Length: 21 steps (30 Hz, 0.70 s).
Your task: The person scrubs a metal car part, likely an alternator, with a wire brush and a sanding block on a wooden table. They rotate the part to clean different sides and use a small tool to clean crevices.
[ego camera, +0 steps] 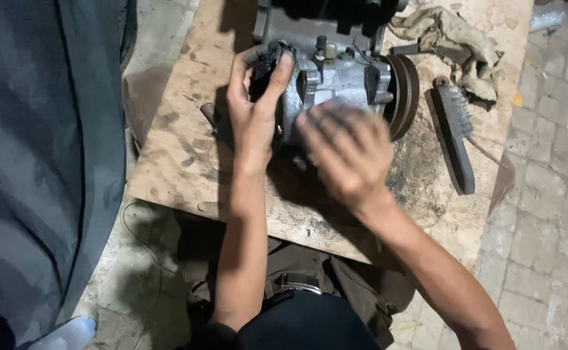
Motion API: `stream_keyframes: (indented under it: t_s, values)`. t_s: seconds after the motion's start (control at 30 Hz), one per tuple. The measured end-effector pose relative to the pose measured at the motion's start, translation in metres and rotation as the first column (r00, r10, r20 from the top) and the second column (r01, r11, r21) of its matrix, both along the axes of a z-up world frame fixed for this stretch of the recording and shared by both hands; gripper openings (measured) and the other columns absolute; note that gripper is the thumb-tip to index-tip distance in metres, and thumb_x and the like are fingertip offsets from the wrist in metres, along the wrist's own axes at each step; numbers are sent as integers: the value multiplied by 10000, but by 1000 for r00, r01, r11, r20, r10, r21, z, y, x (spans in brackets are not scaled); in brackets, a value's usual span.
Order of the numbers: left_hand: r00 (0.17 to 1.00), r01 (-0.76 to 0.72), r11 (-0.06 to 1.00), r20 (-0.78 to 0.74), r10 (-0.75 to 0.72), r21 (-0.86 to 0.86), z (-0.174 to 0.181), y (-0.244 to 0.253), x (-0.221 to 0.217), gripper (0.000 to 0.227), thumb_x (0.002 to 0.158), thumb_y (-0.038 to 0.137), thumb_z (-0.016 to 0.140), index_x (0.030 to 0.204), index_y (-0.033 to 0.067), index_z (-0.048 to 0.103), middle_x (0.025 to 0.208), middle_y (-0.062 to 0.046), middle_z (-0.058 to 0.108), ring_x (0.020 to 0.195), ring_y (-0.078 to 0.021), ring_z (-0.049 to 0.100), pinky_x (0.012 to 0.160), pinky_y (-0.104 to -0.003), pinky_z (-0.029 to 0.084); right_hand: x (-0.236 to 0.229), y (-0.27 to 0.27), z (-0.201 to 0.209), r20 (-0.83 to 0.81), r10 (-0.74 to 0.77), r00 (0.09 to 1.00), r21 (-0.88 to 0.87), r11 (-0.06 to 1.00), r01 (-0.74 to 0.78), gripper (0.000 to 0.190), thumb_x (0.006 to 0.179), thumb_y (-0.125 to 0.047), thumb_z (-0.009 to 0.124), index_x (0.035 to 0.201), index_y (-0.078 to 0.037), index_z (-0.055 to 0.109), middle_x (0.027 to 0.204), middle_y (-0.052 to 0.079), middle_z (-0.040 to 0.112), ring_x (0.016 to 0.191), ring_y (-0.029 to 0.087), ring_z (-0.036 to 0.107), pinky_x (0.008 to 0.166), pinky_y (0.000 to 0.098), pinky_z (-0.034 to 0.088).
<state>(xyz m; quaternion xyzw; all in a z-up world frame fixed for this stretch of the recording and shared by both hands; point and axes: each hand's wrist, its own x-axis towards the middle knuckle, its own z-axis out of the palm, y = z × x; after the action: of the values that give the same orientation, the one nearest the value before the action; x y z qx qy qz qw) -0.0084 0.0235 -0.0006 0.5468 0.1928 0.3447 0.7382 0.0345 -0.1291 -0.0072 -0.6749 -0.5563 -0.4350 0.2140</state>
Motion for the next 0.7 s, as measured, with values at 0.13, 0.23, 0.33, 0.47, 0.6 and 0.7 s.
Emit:
stream_keyframes:
  t_s: [0.13,0.23,0.33,0.47,0.6,0.7]
  values:
    - [997,-21,1000,80,21,-8,1,1,0,416,844,415,786,1120,136,651,1126,-66,724,1104,-194,669,1016,-297,519,-13,5,-8,-31,3,1000,30,1000,-3,165,1049,-88,665,1184,-21,733,1087,138,774,974,253,729,835,409,611]
    - [999,23,1000,23,-22,-14,1,4,0,466,823,455,777,1135,133,651,1151,-65,726,1121,-198,671,1043,-310,512,-14,6,2,39,110,993,-71,992,-107,158,960,-103,836,1108,-92,780,1039,127,816,942,243,790,895,419,636]
    - [998,-22,1000,67,22,-13,-5,2,0,388,839,400,793,1093,138,662,1112,-40,714,1101,-163,656,990,-272,515,-13,3,20,-23,80,996,-12,997,-81,292,1073,-18,489,1111,-1,778,1070,162,790,1001,341,769,893,445,577]
    - [997,16,999,74,-12,-44,-3,5,2,390,838,382,800,1107,137,661,1120,-50,722,1091,-167,665,992,-268,513,-8,-4,4,55,134,989,-148,981,-125,183,1009,-115,797,1177,-57,753,1109,144,804,1067,268,758,975,410,612]
    - [998,27,999,54,-25,-43,-1,5,-1,427,809,442,796,1095,156,660,1116,-54,725,1092,-174,678,959,-277,535,-9,2,19,32,109,994,-85,991,-106,142,1025,-19,687,1127,-9,785,1107,171,795,1047,323,766,936,456,619]
    - [999,12,1000,38,-12,6,-1,4,-3,436,835,446,771,1125,141,657,1141,-40,706,1122,-175,657,1016,-275,489,-22,-1,17,71,209,975,-228,955,-188,137,1006,-46,754,1138,-28,789,1156,139,776,1093,268,738,970,418,604]
